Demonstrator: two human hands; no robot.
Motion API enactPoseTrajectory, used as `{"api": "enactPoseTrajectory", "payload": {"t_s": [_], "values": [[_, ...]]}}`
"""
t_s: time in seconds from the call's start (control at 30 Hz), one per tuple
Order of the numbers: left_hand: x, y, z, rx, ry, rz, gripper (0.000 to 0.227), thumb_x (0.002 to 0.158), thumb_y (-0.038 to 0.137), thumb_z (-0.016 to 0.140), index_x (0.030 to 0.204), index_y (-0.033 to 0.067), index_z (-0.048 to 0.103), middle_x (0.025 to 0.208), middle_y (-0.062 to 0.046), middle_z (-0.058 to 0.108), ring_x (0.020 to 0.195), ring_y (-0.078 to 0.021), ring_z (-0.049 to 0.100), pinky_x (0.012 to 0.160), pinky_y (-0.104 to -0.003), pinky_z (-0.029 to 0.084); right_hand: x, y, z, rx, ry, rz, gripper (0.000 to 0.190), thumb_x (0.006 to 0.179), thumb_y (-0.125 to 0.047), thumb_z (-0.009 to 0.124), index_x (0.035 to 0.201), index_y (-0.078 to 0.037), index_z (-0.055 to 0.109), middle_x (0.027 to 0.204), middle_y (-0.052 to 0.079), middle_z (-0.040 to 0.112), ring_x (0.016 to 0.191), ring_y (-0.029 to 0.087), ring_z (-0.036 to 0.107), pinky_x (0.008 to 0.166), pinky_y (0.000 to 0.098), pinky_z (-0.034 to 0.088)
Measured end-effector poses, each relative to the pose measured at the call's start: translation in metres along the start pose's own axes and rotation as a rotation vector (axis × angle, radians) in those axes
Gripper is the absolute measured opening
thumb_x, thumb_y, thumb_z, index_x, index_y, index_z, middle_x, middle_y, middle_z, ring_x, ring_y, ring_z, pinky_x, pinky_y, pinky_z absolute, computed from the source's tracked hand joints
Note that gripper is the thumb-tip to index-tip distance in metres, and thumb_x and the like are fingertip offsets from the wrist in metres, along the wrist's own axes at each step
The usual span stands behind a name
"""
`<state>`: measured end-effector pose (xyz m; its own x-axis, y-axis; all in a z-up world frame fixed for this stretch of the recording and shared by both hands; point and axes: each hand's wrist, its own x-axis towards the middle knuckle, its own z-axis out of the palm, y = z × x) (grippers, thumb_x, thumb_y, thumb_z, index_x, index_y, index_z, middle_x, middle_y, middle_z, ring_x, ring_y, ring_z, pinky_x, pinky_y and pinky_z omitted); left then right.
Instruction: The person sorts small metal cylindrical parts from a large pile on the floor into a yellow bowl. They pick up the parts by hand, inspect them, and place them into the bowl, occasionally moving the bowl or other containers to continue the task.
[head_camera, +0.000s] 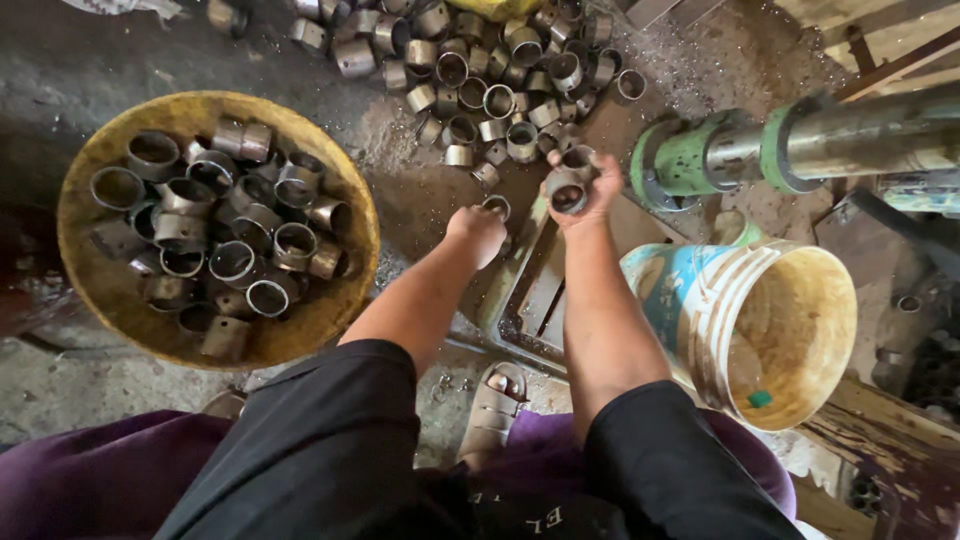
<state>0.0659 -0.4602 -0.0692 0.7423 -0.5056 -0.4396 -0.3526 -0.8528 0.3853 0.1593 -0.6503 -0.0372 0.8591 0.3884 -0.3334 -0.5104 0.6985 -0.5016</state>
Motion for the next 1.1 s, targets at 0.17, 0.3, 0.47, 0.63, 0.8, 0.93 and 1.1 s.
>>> {"api": "enactPoseTrajectory", "payload": {"t_s": [0.17,0.3,0.47,0.63,0.8,0.93,1.1], "values": [[-0.051,-0.034,-0.033,-0.071,-0.131,0.039,0.029,0.084,0.026,0.073,0.108,0.0115,0.077,0.111,-0.013,0.075,0.106,-0.0318,0.072,0.090,-0.043,0.058,0.021,0.010,-0.013,-1.095,0.181,0.547,0.040,0.079,-0.027,0.072,0.114,-0.008,0.071,0.099,0.013,0.073,0.079,0.025,0.066,0.067,0.0393,0.057],[-0.088,-0.064,-0.084,-0.028,-0.137,0.131,0.035,0.079,0.033,0.078,0.103,0.0081,0.076,0.108,-0.015,0.074,0.101,-0.0316,0.073,0.087,-0.043,0.060,0.022,0.054,0.018,-1.972,-0.069,0.823,0.044,0.078,-0.032,0.073,0.117,-0.011,0.075,0.103,0.011,0.075,0.085,0.024,0.068,0.072,0.0392,0.056],[-0.129,-0.112,-0.138,0.106,0.030,0.161,0.049,0.067,0.029,0.082,0.112,0.0141,0.072,0.110,-0.016,0.069,0.098,-0.0353,0.070,0.074,-0.049,0.060,-0.010,0.108,0.059,-2.475,-0.081,0.903,0.042,0.080,-0.034,0.073,0.115,-0.010,0.077,0.105,0.012,0.076,0.093,0.027,0.070,0.078,0.0403,0.057],[-0.200,-0.163,-0.184,-0.080,0.040,0.088,0.040,0.067,0.037,0.082,0.100,0.0154,0.077,0.109,-0.012,0.072,0.097,-0.0358,0.069,0.084,-0.047,0.057,-0.010,0.120,0.072,-2.572,-0.155,1.031,0.041,0.082,-0.036,0.073,0.113,-0.010,0.079,0.108,0.014,0.076,0.101,0.029,0.071,0.084,0.0414,0.057],[-0.275,-0.214,-0.192,-0.250,0.204,0.096,0.036,0.070,0.039,0.082,0.094,0.0126,0.078,0.097,-0.014,0.075,0.091,-0.0338,0.071,0.083,-0.045,0.057,0.039,0.089,0.094,-2.119,-0.339,0.891,0.045,0.079,-0.046,0.076,0.108,-0.012,0.082,0.097,0.009,0.079,0.088,0.023,0.069,0.079,0.0381,0.055],[-0.325,-0.231,-0.173,-0.312,0.172,0.014,0.034,0.070,0.039,0.082,0.091,0.0132,0.078,0.093,-0.013,0.075,0.086,-0.0328,0.072,0.079,-0.044,0.057,0.055,0.104,0.180,-1.499,-0.473,0.445,0.043,0.086,-0.036,0.076,0.120,-0.009,0.073,0.102,0.002,0.075,0.091,0.011,0.066,0.082,0.0296,0.052],[-0.346,-0.236,-0.135,-0.326,-0.039,-0.087,0.038,0.064,0.038,0.084,0.094,0.0143,0.078,0.091,-0.011,0.076,0.083,-0.0305,0.073,0.076,-0.043,0.058,0.028,0.206,0.291,-1.175,-0.644,0.323,0.044,0.088,-0.035,0.077,0.122,-0.007,0.071,0.105,0.001,0.073,0.092,0.011,0.068,0.083,0.0286,0.056]]}}
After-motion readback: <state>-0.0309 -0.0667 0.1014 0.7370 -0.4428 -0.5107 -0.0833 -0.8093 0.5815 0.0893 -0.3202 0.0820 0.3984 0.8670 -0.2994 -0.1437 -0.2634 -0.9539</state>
